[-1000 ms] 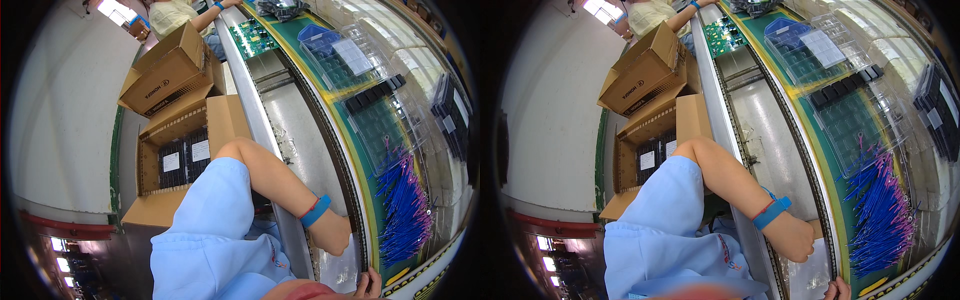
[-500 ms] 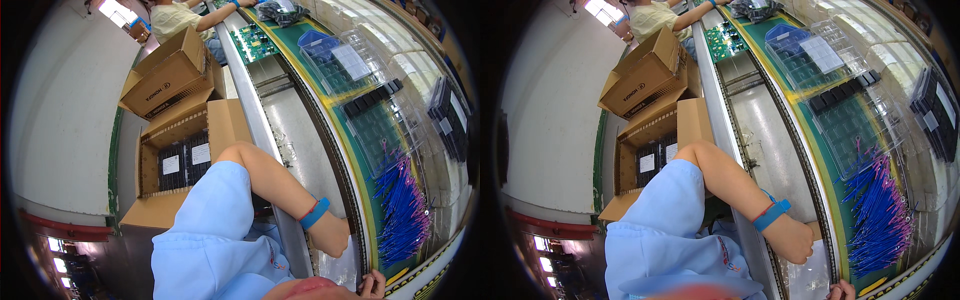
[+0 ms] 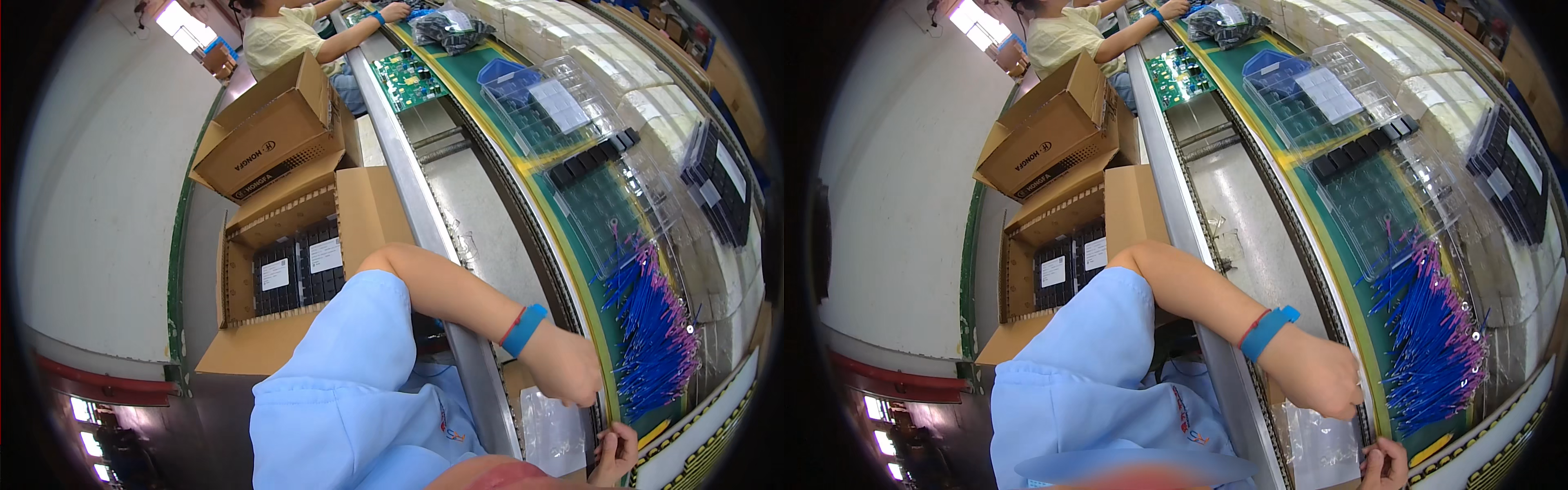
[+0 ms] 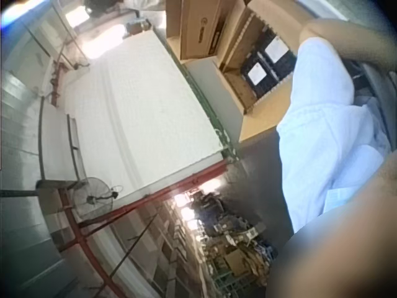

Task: Assemble electronic components onto a printed circuit board and package finished units.

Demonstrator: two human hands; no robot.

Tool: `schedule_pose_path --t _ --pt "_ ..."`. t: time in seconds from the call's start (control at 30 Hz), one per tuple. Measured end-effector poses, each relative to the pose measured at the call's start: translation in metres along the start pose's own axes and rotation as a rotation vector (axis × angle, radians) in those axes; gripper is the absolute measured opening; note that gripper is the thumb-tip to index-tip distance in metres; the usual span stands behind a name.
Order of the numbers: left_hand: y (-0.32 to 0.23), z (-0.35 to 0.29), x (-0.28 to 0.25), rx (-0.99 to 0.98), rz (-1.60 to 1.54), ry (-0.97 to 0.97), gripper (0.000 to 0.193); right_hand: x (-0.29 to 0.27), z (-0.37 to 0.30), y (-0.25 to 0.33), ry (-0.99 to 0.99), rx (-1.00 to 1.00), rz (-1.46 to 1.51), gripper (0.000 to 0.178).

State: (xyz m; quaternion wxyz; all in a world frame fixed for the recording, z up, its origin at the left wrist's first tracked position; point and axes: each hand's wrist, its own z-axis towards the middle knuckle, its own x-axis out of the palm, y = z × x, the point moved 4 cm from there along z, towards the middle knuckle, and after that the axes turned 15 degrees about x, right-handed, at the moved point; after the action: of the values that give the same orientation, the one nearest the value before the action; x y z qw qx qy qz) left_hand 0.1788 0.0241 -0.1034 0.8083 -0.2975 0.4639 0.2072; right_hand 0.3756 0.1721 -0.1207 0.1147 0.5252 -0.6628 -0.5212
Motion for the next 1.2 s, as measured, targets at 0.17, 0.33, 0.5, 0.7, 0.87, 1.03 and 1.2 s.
schedule_pose_path --t 0.17,0.33,0.5,0.7,0.87,1.03,1.2 --pt "-0.02 0.001 -0.083 -0.025 0.036 -0.227 0.02 -0.005 0.008 -0.014 -0.013 -0.129 0.149 0.023" --pt "0.026 -0.099 -0.179 -0.421 0.267 -0.517 0.02 -0.01 0.005 -0.011 -0.081 -0.129 0.189 0.022" --pt "0.06 -0.357 -0.251 -0.858 0.767 -1.085 0.018 -0.008 0.009 -0.009 -0.07 -0.147 0.185 0.019" --pt "0.045 -0.585 -0.258 -1.531 1.004 -1.172 0.038 -0.017 0.011 -0.021 -0.106 -0.114 0.199 0.017" --pt "0.066 -0.572 -0.237 -1.824 1.001 -0.775 0.061 0.003 -0.003 0.026 -0.144 0.087 0.191 0.015" --pt "0.084 -0.587 -0.255 -1.828 0.962 -0.58 0.079 -0.015 -0.002 -0.011 -0.276 0.053 0.105 0.016" --pt "0.097 -0.621 -0.253 -1.888 0.865 -0.477 0.08 -0.01 -0.001 -0.006 -0.245 0.042 0.159 0.016"
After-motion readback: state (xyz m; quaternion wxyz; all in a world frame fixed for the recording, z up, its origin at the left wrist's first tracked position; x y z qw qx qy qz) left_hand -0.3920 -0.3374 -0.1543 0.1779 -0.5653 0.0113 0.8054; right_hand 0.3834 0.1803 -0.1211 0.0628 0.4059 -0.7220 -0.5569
